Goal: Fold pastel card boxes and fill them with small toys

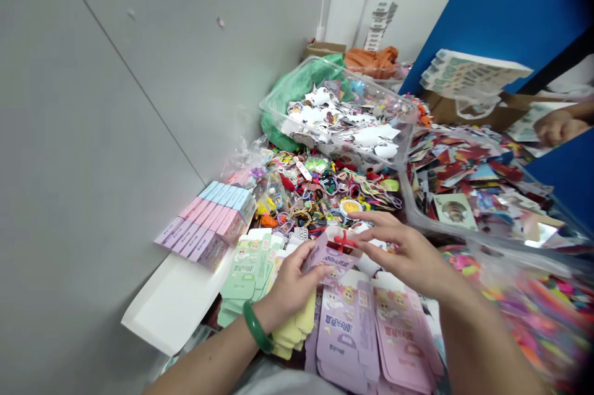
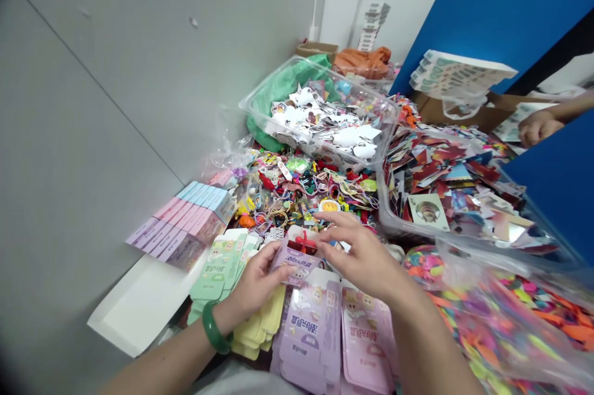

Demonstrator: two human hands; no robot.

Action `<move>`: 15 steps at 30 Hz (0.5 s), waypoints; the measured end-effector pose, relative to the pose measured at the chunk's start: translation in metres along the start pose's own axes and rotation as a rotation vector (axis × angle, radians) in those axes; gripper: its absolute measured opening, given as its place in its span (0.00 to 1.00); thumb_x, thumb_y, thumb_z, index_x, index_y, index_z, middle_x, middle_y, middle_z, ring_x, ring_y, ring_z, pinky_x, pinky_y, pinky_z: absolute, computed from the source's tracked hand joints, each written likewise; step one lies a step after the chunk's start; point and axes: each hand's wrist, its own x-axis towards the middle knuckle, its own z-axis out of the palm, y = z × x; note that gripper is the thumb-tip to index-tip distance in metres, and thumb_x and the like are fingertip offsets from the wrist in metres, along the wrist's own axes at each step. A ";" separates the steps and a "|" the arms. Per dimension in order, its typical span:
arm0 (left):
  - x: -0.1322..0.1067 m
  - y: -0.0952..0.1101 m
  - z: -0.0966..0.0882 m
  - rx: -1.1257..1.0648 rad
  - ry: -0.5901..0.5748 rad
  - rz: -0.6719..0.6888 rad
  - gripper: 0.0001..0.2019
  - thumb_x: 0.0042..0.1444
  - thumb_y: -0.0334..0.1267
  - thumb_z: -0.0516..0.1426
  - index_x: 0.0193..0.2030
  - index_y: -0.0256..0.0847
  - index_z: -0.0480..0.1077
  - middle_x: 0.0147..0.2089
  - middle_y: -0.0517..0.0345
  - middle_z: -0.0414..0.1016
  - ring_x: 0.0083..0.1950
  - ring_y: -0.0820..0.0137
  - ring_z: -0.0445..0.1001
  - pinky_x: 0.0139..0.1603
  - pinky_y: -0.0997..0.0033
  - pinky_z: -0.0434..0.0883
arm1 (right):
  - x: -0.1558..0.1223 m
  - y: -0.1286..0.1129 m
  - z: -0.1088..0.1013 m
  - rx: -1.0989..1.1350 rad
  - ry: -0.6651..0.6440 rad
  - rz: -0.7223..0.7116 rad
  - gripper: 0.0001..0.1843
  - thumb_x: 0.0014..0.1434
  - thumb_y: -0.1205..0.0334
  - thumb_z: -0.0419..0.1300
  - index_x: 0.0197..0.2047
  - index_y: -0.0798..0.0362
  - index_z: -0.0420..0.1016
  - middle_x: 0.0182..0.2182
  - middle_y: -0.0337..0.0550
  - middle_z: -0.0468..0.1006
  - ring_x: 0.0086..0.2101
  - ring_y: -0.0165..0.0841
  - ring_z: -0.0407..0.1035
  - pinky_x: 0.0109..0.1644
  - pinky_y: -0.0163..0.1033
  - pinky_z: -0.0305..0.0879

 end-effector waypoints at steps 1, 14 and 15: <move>-0.001 0.000 0.000 0.022 -0.010 0.008 0.18 0.55 0.38 0.62 0.53 0.43 0.70 0.51 0.53 0.76 0.53 0.63 0.72 0.55 0.65 0.67 | -0.001 -0.001 -0.001 -0.054 -0.020 -0.021 0.13 0.60 0.55 0.57 0.34 0.45 0.83 0.55 0.47 0.74 0.56 0.48 0.65 0.59 0.59 0.61; -0.009 -0.008 0.005 -0.045 -0.103 -0.056 0.18 0.54 0.40 0.63 0.51 0.41 0.71 0.46 0.54 0.75 0.49 0.63 0.72 0.51 0.65 0.68 | 0.012 0.009 0.006 0.133 0.077 -0.038 0.12 0.57 0.52 0.62 0.28 0.50 0.76 0.38 0.46 0.77 0.41 0.38 0.72 0.45 0.42 0.68; -0.011 -0.007 0.005 -0.052 -0.117 -0.066 0.18 0.54 0.40 0.63 0.51 0.41 0.70 0.46 0.54 0.75 0.49 0.63 0.72 0.52 0.65 0.68 | 0.018 0.017 0.007 0.144 0.138 0.015 0.12 0.57 0.51 0.61 0.29 0.50 0.76 0.36 0.45 0.77 0.39 0.37 0.72 0.43 0.41 0.68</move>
